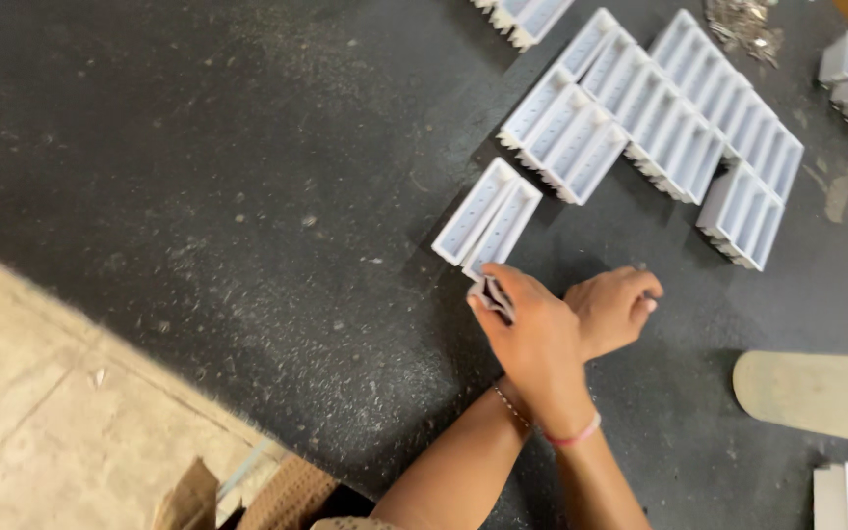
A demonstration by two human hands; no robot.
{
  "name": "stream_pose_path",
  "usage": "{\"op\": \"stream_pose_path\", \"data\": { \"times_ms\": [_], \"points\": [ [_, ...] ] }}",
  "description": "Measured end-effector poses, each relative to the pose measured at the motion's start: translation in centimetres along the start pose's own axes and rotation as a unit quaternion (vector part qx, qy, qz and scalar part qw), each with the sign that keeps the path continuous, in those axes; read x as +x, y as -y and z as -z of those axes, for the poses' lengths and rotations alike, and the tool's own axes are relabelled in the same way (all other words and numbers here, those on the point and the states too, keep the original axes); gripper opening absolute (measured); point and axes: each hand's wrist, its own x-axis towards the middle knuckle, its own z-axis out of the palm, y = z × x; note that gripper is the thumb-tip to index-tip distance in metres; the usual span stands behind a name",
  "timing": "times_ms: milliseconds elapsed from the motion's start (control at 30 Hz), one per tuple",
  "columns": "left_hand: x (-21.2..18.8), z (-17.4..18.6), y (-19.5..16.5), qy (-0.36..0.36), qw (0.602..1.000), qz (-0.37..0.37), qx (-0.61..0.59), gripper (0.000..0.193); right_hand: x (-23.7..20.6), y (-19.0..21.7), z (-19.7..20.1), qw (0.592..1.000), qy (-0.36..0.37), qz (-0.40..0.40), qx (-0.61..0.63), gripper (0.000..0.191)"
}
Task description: The person wipes the interior of small white plastic trays with a cloth, one at a time, then places each tray into a growing stack on the table. The person repeats this cycle for multiple trays.
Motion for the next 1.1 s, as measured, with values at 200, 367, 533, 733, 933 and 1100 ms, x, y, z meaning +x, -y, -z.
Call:
{"op": "stream_pose_path", "data": {
  "times_ms": [200,367,533,733,933,1100],
  "points": [
    [-0.9,1.6,-1.7,-0.031,0.998,-0.057,0.020,0.011,-0.2,0.1,0.4,0.995,-0.046,-0.058,0.064,0.021],
    [-1.9,3.2,-2.6,0.002,0.996,-0.046,-0.075,0.019,-3.5,-1.8,6.5,0.974,-0.107,-0.124,0.159,0.025],
    [-0.7,3.0,-2.5,0.041,0.999,-0.001,0.008,0.014,-4.3,-7.2,11.3,0.917,-0.253,-0.273,0.146,0.022],
    [-0.4,3.3,-3.0,0.053,0.998,0.032,0.002,0.016,-3.7,-14.6,10.5,0.943,-0.267,-0.196,-0.003,0.024],
    [-0.4,3.5,-3.3,0.059,0.997,0.051,-0.005,0.016,-3.0,-19.3,8.3,0.949,-0.235,-0.207,-0.042,0.025],
    [-0.3,3.6,-3.1,0.065,0.996,0.059,0.001,0.017,-0.2,-23.1,7.1,0.950,-0.258,-0.165,-0.065,0.023]
  ]
}}
